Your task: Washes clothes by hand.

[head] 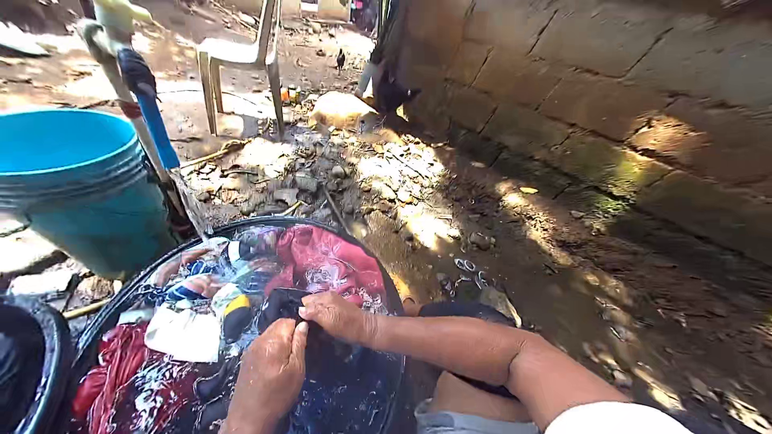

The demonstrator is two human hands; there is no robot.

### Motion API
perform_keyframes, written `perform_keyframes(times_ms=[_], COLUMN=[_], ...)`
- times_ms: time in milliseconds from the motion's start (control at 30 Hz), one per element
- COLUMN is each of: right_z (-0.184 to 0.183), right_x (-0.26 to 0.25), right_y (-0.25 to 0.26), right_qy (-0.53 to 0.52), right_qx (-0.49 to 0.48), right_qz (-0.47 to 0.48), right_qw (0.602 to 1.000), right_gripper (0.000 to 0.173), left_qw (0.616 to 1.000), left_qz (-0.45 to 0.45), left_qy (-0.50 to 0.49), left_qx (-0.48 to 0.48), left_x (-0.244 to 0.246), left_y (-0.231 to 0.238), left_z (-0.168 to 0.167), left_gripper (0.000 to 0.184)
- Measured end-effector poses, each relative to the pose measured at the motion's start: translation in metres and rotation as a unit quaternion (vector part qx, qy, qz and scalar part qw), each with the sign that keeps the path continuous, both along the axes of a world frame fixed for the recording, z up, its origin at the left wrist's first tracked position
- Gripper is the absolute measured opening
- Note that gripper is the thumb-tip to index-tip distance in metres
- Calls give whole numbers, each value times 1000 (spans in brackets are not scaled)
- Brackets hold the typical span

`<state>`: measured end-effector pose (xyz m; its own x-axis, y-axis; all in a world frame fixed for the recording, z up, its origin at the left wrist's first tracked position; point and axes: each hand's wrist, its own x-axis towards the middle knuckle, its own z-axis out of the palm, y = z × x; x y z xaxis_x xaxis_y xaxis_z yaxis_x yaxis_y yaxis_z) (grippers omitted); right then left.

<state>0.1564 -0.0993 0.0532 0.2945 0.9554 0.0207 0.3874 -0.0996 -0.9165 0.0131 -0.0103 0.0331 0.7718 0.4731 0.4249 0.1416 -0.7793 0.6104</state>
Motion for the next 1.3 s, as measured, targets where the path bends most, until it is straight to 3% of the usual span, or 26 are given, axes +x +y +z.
perform_keyframes(times_ms=[200, 400, 600, 667, 700, 767, 833, 900, 967, 1000, 1033, 1100, 1133, 1233, 1300], right_z=[10, -8, -18, -8, -1, 14, 27, 35, 46, 58, 70, 85, 88, 111, 140], right_x=[-2, -10, -3, -4, -4, -5, -3, 10, 35, 46, 54, 59, 62, 90, 106], right_y=[6, -4, -3, 6, 11, 17, 19, 23, 27, 25, 21, 20, 23, 38, 45], right_qy=[164, 197, 356, 416, 440, 474, 492, 429, 177, 8, -178, -438, -488, -506, -493], right_qx=[4, 95, 165, 181, 186, 198, 220, 269, 292, 260, 217, 176, 174, 194, 212], right_qz=[-96, -132, -269, -344, -363, -360, -310, -193, -54, 5, 58, 129, 147, 96, -2], right_qw=[982, 967, 880, 822, 800, 779, 784, 841, 938, 966, 958, 872, 843, 835, 844], right_gripper=[26, 27, 20, 25, 25, 22, 22, 28, 33, 28, 17, 40, 43, 23, 27], left_qw=[994, 994, 987, 994, 992, 930, 844, 810, 800, 802, 807, 830, 849, 935, 997], left_qz=[16, 20, 78, 76, 74, 48, 22, 23, 47, 61, 67, 43, 15, -43, 39], left_qy=[16, 20, -30, -65, -84, -148, -228, -288, -336, -350, -360, -360, -348, -230, -61], left_qx=[106, 109, 136, 43, -65, -333, -485, -511, -495, -480, -464, -423, -398, -265, -39], left_x=[-10, -18, -13, -13, -14, -18, -22, -26, -34, -41, -48, -64, -73, -100, -119], left_y=[-2, -12, -19, -23, -24, -23, -17, -1, 23, 33, 43, 58, 63, 70, 78], left_z=[15, 19, 11, 15, 20, 34, 51, 70, 93, 107, 120, 144, 155, 184, 195], left_gripper=[42, 36, 31, 29, 30, 29, 31, 34, 33, 31, 27, 24, 25, 27, 7])
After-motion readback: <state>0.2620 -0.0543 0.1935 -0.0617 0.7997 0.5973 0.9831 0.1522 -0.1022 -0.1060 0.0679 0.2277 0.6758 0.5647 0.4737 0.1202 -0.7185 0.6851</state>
